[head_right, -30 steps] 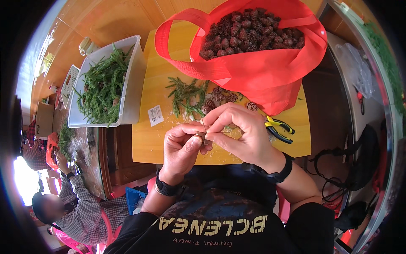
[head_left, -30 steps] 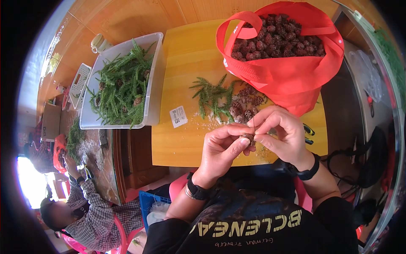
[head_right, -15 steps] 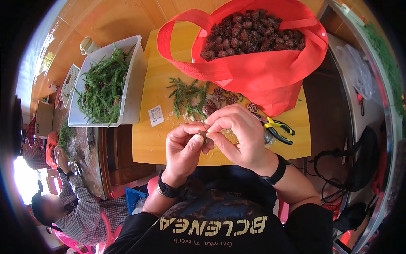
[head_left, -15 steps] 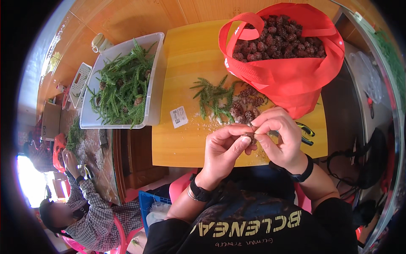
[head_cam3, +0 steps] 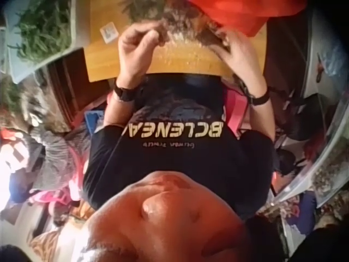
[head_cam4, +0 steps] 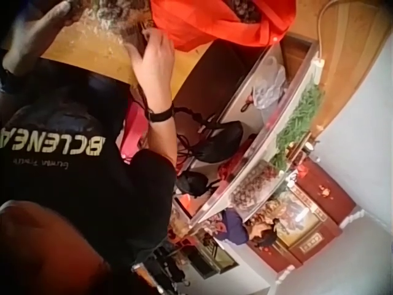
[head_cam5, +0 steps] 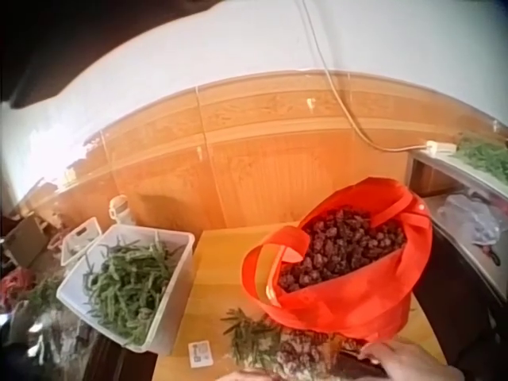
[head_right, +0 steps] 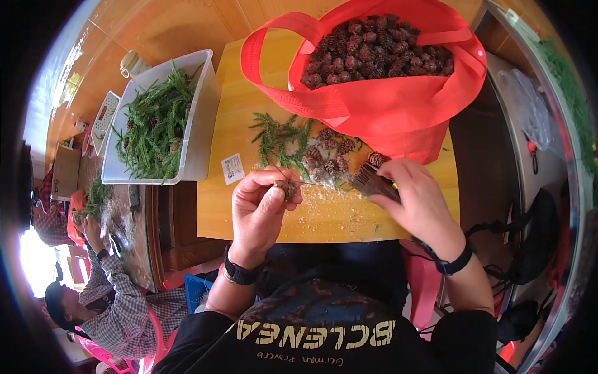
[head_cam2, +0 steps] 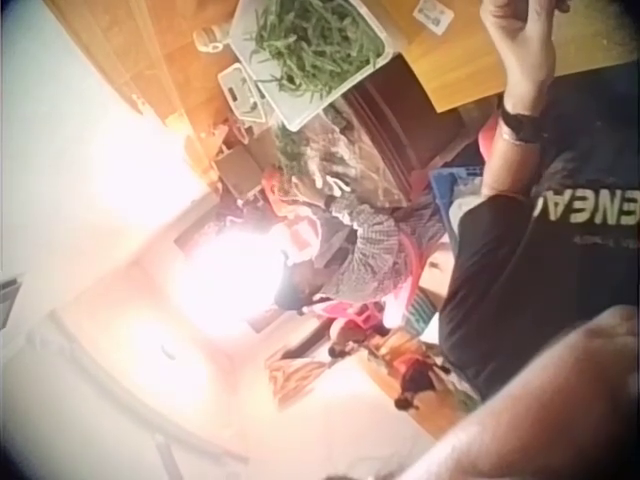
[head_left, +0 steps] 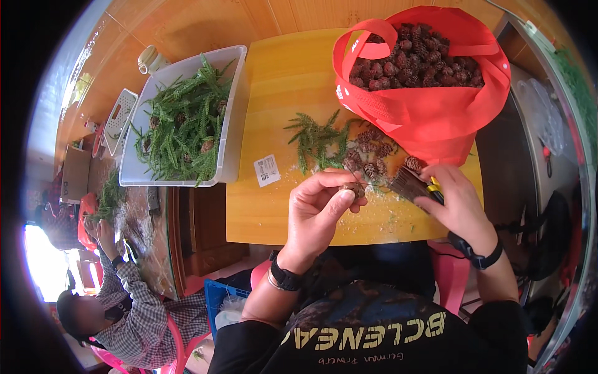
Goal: Trimming green plant stems with pliers and sorting seeds into a red bag.
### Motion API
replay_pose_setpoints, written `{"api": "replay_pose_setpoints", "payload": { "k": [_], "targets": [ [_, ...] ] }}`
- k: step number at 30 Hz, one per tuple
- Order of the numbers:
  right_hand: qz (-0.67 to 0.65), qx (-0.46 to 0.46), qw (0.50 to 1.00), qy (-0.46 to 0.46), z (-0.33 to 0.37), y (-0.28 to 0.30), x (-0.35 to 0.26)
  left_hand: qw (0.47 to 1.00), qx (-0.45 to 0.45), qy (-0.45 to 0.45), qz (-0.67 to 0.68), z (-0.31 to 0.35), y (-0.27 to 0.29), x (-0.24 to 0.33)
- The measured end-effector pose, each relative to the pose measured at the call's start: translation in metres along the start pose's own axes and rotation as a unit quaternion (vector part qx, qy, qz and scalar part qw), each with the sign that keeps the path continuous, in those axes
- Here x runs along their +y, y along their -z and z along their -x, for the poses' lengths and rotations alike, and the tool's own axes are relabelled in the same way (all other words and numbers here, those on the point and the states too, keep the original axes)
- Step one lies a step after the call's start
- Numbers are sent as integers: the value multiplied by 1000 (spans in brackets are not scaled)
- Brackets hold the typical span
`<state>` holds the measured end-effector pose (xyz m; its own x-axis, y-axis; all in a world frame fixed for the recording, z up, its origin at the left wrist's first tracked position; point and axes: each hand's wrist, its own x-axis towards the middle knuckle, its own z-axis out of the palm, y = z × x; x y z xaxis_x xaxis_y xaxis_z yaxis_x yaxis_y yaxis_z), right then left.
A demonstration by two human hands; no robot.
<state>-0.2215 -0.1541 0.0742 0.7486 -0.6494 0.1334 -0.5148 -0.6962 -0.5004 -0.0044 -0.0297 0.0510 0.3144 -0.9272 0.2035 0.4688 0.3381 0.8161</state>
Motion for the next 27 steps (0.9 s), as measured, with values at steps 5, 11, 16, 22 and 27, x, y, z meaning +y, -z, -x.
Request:
{"api": "replay_pose_setpoints", "payload": {
  "k": [5,11,16,22,27],
  "targets": [
    [66,-121,988,-70,16,-6,38,996,-21,29,85,2,2,-2],
    [46,-163,984,-56,16,-1,44,990,-3,77,120,4,3,8],
    [2,-122,987,-105,21,6,53,987,3,86,138,3,5,8],
    [-10,14,998,-61,26,38,12,986,8,96,134,2,7,7],
    [-166,-73,980,-87,21,55,-24,985,-4,101,137,0,4,6]
  ]
}}
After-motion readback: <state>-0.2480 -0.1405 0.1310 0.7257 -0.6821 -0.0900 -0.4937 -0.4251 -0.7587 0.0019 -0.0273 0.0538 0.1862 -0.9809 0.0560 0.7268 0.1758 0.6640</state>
